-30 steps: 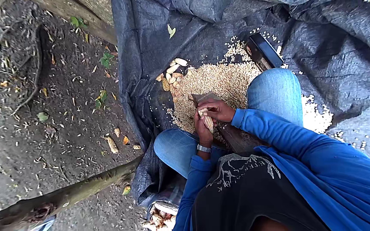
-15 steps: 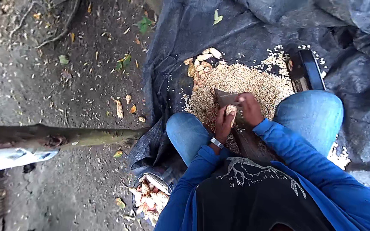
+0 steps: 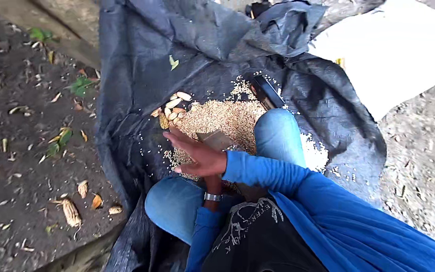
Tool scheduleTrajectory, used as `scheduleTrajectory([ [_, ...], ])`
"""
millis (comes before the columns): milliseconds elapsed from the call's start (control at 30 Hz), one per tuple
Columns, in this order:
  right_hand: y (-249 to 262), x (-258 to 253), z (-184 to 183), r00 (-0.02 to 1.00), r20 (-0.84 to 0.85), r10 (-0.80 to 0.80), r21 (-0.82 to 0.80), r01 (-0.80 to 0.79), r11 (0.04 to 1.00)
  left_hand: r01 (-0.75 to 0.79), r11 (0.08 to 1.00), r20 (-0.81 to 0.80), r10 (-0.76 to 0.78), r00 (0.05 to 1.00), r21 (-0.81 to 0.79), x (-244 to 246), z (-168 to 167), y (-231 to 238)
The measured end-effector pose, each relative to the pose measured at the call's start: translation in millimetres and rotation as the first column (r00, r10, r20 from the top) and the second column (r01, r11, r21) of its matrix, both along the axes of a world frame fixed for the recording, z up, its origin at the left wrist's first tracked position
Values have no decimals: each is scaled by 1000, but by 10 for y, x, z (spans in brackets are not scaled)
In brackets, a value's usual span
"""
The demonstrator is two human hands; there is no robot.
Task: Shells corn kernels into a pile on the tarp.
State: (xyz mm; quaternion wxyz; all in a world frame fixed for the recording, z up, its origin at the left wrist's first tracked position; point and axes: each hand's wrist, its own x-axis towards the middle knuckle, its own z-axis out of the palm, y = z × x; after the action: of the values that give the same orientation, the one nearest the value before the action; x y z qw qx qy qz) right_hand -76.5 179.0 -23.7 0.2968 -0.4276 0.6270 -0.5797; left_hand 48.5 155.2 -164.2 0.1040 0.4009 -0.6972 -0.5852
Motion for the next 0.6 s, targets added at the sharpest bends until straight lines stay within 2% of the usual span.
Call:
scheduleTrajectory([
  [33, 81, -187, 8, 991, -124, -55, -2, 56, 998, -107, 987, -51, 114, 992, 121, -108, -49, -34],
  [100, 366, -698, -172, 962, -221, -163, 42, 176, 983, -195, 952, -69, 217, 974, 235, -193, -119, -86],
  [167, 793, -1246, -476, 950, -130, -285, 141, 302, 943, -197, 956, -52, 213, 976, 216, -209, -163, -101],
  [233, 1311, -1692, -819, 869, 89, -487, 266, 451, 852, -184, 970, -10, 188, 982, 156, -228, -211, -88],
  [267, 1565, -1853, -998, 758, 210, -618, 342, 535, 772, -180, 976, 12, 180, 984, 120, -249, -230, -79],
  [300, 1792, -1975, -1182, 591, 297, -750, 421, 624, 658, -177, 980, 29, 175, 984, 86, -276, -234, -66],
  [367, 2198, -2097, -1633, 290, 302, -908, 556, 721, 415, -152, 988, 62, 151, 987, 14, -316, -221, -39],
  [433, 2388, -2019, -2067, 58, 298, -953, 650, 718, 247, -103, 991, 102, 112, 988, -87, -355, -256, -29],
  [467, 2413, -1934, -2228, 4, 311, -950, 685, 692, 227, -77, 988, 119, 92, 989, -131, -361, -275, -26],
  [500, 2416, -1848, -2337, 3, 331, -944, 710, 658, 251, -53, 986, 134, 74, 988, -156, -365, -277, -24],
  [533, 2401, -1776, -2331, 45, 347, -937, 735, 607, 302, -34, 986, 146, 59, 988, -164, -369, -263, -23],
  [600, 2390, -1722, -2407, 61, 371, -927, 770, 539, 343, -40, 987, 150, 64, 987, -154, -375, -243, -22],
])
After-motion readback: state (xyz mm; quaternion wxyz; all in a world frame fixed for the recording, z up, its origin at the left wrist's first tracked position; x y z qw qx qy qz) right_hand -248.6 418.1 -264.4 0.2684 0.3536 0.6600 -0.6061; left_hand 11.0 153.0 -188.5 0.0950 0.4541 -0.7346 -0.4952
